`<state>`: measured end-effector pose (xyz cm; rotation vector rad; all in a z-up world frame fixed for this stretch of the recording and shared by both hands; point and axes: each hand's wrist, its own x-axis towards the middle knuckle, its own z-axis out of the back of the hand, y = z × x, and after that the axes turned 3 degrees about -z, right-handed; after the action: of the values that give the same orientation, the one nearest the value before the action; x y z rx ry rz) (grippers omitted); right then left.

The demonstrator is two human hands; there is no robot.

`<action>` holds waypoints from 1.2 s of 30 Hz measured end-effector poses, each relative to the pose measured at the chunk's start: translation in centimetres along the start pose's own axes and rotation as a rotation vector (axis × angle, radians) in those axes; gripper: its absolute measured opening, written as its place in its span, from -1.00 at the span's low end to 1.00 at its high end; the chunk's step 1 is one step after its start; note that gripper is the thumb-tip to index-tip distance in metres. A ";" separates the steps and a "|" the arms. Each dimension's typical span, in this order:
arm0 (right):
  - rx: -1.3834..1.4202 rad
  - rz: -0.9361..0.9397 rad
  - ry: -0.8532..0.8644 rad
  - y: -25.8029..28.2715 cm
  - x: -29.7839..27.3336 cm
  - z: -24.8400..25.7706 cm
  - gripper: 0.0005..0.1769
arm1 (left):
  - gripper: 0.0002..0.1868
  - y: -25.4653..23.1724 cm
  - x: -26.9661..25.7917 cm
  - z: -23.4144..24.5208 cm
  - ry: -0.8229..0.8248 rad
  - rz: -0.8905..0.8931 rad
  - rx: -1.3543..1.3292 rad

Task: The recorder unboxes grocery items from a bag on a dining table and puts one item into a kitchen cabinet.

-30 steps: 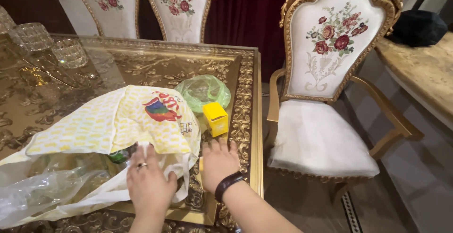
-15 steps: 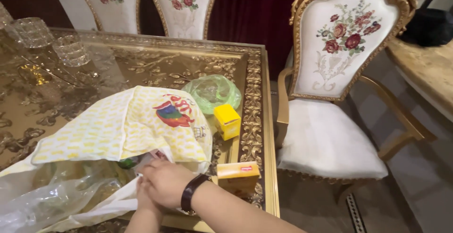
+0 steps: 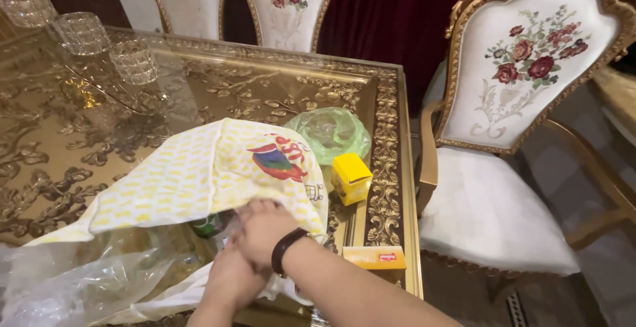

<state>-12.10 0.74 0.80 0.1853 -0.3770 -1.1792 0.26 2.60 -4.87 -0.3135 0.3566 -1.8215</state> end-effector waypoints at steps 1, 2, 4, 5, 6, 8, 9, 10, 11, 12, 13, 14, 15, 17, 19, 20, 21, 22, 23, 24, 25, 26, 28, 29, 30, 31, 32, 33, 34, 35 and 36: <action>0.001 -0.001 0.003 -0.3 0.4 0.1 -0.43 | -0.44 0.4 0.4 0.2 0.002 0.002 -0.001; -0.097 -0.020 -0.047 -0.6 0.9 0.3 -0.50 | -0.56 0.8 0.9 0.3 -0.027 0.069 -0.099; -0.193 -0.041 -0.093 -1.4 1.6 0.3 -0.55 | -0.66 1.2 1.6 1.2 -0.050 0.138 -0.195; -0.275 -0.043 -0.120 -1.8 1.9 0.2 -0.57 | -0.63 1.3 1.9 1.8 -0.195 0.111 -0.190; -0.359 -0.046 -0.149 -2.3 2.2 0.2 -0.58 | -0.58 1.3 2.3 2.5 -0.341 0.079 -0.184; -0.371 -0.060 -0.179 -3.4 2.5 -1.4 -0.57 | -0.56 1.6 3.4 3.3 -0.362 0.081 -0.124; -0.382 -0.073 -0.212 -3.9 2.7 -2.1 -0.56 | -0.54 1.7 4.0 3.8 -0.385 0.084 -0.063; -0.383 -0.074 -0.211 -4.2 3.2 -3.1 -0.56 | -0.54 1.6 4.4 4.5 -0.384 0.084 -0.064; -0.443 -0.090 -0.272 -4.5 3.7 -4.2 -0.57 | -0.54 1.5 4.7 5.3 -0.415 0.074 -0.023; -0.503 -0.107 -0.333 -4.9 4.1 -5.2 -0.58 | -0.54 1.4 5.1 6.1 -0.446 0.063 0.017; -0.504 -0.107 -0.332 -4.9 4.2 -5.2 -0.58 | -0.54 1.4 5.6 6.7 -0.445 0.062 0.016; -0.473 -0.067 -0.111 -4.7 4.2 -5.3 -0.63 | -0.58 1.6 6.0 7.3 -0.464 0.069 0.043; -0.438 -0.026 0.110 -4.5 4.2 -5.4 -0.66 | -0.61 1.7 6.5 7.9 -0.482 0.075 0.071; -0.554 0.109 0.175 -3.5 3.8 -3.6 -0.65 | -0.61 2.8 7.7 8.4 -0.526 0.034 0.116; -0.667 0.246 0.238 -2.7 3.9 -2.8 -0.64 | -0.61 3.4 8.3 9.3 -0.571 -0.005 0.164; -0.613 0.114 0.395 -2.6 4.1 -2.8 -0.65 | -0.62 3.4 8.4 10.0 -0.507 0.038 0.188; -0.554 -0.016 0.551 -2.4 4.4 -2.8 -0.65 | -0.63 3.3 8.4 10.6 -0.443 0.080 0.211; -0.556 -0.015 0.550 -3.3 4.8 -3.7 -0.65 | -0.63 3.5 8.5 11.0 -0.445 0.081 0.211; -0.569 -0.069 0.526 -4.2 5.3 -4.7 -0.66 | -0.63 3.6 8.6 11.3 -0.455 0.085 0.241; -0.580 -0.123 0.501 -5.1 5.7 -5.7 -0.65 | -0.62 3.8 8.7 11.6 -0.464 0.089 0.271; -0.580 -0.122 0.500 -5.6 6.0 -5.8 -0.65 | -0.62 4.0 8.9 12.1 -0.465 0.089 0.271; -0.514 -0.144 0.392 -6.2 6.2 -5.9 -0.64 | -0.65 4.2 9.0 12.5 -0.466 0.103 0.290; -0.447 -0.163 0.283 -7.1 6.6 -5.8 -0.61 | -0.67 4.6 9.3 13.0 -0.468 0.118 0.310; -0.380 -0.183 0.174 -7.5 6.8 -5.7 -0.57 | -0.61 4.8 9.6 13.1 -0.460 0.108 0.300; -0.312 -0.200 0.064 -7.9 7.2 -5.4 -0.51 | -0.54 5.0 9.9 13.2 -0.455 0.098 0.290; -0.312 -0.198 0.061 -7.6 7.2 -4.9 -0.51 | -0.54 4.8 10.0 13.3 -0.459 0.099 0.291; -0.317 -0.162 -0.049 -7.2 7.2 -4.5 -0.54 | -0.51 4.6 10.0 13.2 -0.475 0.082 0.292; -0.321 -0.127 -0.159 -6.9 7.2 -4.1 -0.56 | -0.48 4.4 10.0 13.1 -0.491 0.065 0.294; -0.320 -0.124 -0.159 -7.1 7.3 -4.3 -0.56 | -0.48 4.5 10.2 12.7 -0.492 0.068 0.294; -0.375 -0.098 -0.230 -7.2 7.4 -4.5 -0.52 | -0.46 4.7 10.4 12.3 -0.526 0.034 0.311; -0.428 -0.072 -0.301 -7.3 7.4 -4.8 -0.48 | -0.43 4.8 10.5 11.9 -0.559 0.000 0.329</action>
<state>-14.14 -9.13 -4.68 -0.3570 -0.3734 -1.3349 6.28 -9.73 4.40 -0.5681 -0.3280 -1.6751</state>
